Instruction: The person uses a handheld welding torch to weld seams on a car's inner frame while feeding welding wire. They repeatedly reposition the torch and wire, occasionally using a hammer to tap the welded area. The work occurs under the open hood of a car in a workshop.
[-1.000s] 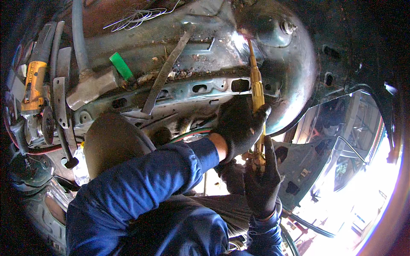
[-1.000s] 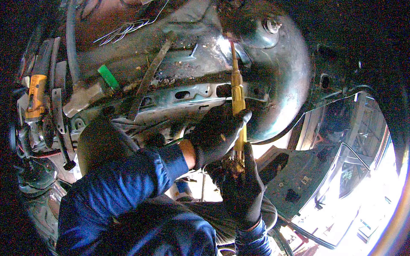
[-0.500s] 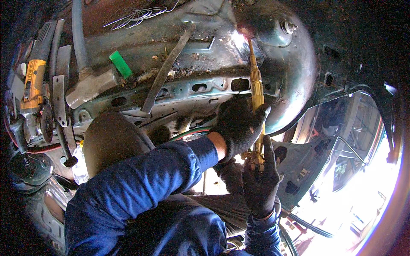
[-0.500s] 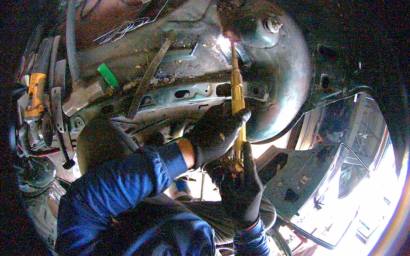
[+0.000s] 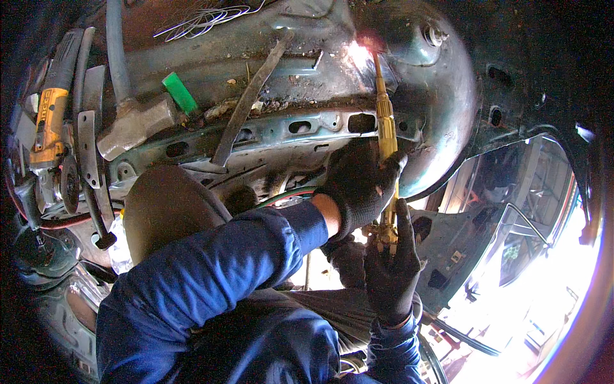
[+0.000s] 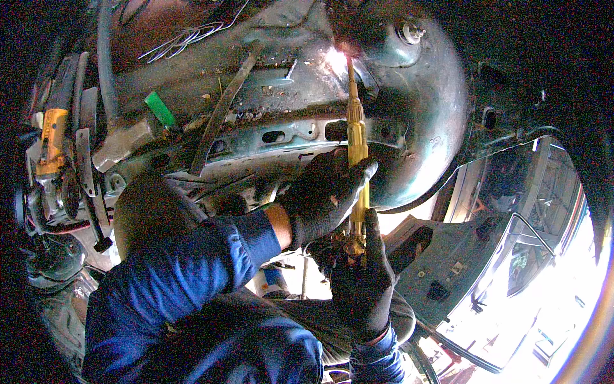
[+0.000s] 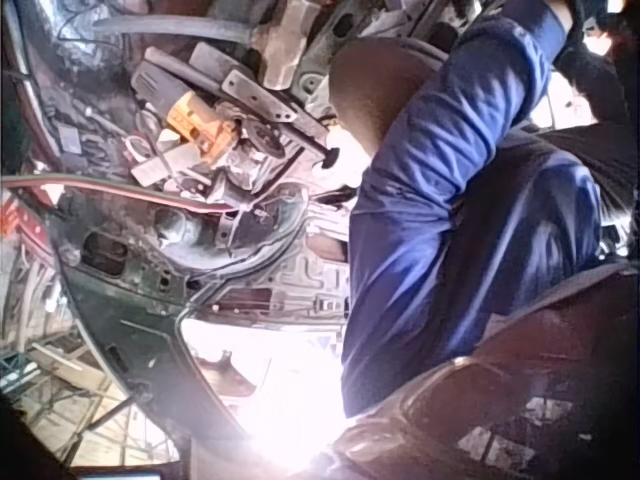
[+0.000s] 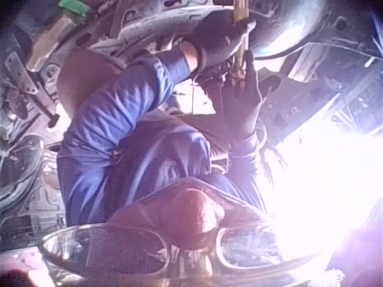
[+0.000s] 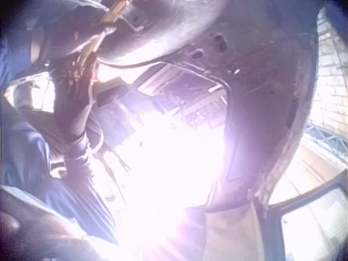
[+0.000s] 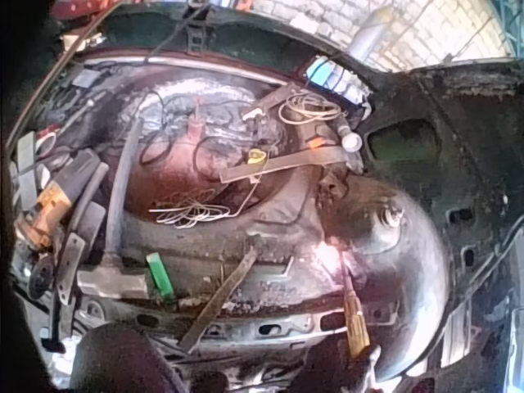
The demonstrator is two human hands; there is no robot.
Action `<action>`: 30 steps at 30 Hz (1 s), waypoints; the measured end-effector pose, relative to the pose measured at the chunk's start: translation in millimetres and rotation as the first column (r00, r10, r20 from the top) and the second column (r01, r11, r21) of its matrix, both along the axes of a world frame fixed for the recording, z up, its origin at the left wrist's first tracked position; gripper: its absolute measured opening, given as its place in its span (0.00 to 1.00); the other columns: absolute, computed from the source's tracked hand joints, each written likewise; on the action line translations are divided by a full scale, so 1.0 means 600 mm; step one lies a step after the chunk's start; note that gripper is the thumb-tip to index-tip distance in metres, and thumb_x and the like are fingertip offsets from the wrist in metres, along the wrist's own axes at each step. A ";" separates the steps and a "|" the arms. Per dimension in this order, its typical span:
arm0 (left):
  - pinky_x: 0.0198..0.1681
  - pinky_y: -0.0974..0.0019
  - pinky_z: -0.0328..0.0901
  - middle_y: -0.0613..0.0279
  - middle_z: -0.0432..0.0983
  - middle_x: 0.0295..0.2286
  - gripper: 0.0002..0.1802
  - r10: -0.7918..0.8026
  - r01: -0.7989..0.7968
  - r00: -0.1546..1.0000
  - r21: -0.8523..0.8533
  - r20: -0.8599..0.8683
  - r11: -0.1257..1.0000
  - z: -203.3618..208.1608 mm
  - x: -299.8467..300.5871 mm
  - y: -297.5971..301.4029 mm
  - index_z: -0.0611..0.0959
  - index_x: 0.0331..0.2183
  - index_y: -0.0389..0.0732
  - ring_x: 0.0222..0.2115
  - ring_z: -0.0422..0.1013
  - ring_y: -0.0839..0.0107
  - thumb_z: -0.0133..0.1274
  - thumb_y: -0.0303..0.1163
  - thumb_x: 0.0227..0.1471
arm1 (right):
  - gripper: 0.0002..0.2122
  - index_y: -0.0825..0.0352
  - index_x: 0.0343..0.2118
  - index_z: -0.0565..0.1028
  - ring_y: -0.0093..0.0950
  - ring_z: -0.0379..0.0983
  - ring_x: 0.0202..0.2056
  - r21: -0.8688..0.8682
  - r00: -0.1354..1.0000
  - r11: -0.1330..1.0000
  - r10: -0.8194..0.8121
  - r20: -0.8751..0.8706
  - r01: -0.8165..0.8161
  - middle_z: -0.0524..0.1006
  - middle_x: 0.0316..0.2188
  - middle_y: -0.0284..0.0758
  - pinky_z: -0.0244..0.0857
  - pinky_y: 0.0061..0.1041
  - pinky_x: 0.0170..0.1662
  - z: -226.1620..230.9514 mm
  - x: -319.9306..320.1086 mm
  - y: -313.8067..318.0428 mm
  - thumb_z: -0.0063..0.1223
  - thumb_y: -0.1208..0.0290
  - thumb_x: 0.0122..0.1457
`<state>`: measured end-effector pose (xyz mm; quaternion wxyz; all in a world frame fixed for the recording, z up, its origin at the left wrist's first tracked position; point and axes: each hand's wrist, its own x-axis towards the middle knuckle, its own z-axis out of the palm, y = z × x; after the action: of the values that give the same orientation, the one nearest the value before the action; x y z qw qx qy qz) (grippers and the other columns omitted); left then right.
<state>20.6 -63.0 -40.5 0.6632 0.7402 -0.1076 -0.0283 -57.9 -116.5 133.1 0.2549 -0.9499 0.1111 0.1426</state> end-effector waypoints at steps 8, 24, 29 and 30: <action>0.41 0.41 0.72 0.41 0.78 0.38 0.14 -0.006 0.006 1.000 0.013 0.003 1.000 -0.010 0.000 -0.011 0.77 0.51 0.42 0.37 0.76 0.39 0.48 0.30 0.66 | 0.33 0.70 0.71 0.62 0.33 0.77 0.55 -0.020 0.999 0.999 0.040 0.020 -0.040 0.78 0.58 0.49 0.73 0.32 0.57 -0.006 -0.007 -0.014 0.54 0.85 0.62; 0.41 0.42 0.73 0.40 0.78 0.38 0.20 -0.016 0.016 0.999 0.012 0.046 1.000 -0.009 -0.001 -0.001 0.77 0.53 0.41 0.37 0.77 0.40 0.52 0.24 0.59 | 0.32 0.70 0.70 0.63 0.34 0.79 0.54 0.063 0.999 0.997 -0.036 -0.004 0.036 0.76 0.59 0.51 0.74 0.31 0.55 -0.002 -0.001 -0.003 0.54 0.87 0.61; 0.41 0.42 0.73 0.40 0.78 0.38 0.18 -0.038 0.038 0.999 0.019 0.005 0.999 0.001 0.000 -0.001 0.77 0.52 0.40 0.37 0.77 0.40 0.51 0.24 0.61 | 0.33 0.70 0.71 0.63 0.33 0.77 0.56 0.019 1.000 1.000 -0.021 -0.011 0.021 0.75 0.60 0.50 0.73 0.31 0.56 -0.004 -0.002 -0.006 0.53 0.88 0.61; 0.41 0.42 0.73 0.40 0.78 0.38 0.17 -0.035 0.035 0.999 0.020 -0.005 0.999 -0.004 0.000 -0.007 0.77 0.52 0.40 0.37 0.77 0.40 0.51 0.25 0.61 | 0.33 0.70 0.71 0.63 0.33 0.76 0.57 0.049 0.999 0.998 -0.049 -0.022 0.050 0.75 0.60 0.50 0.73 0.31 0.56 -0.003 -0.003 -0.005 0.53 0.88 0.61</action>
<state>20.7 -67.4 -42.6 0.6554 0.7446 -0.1189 -0.0425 -60.0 -119.6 131.1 0.2804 -0.9388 0.1336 0.1491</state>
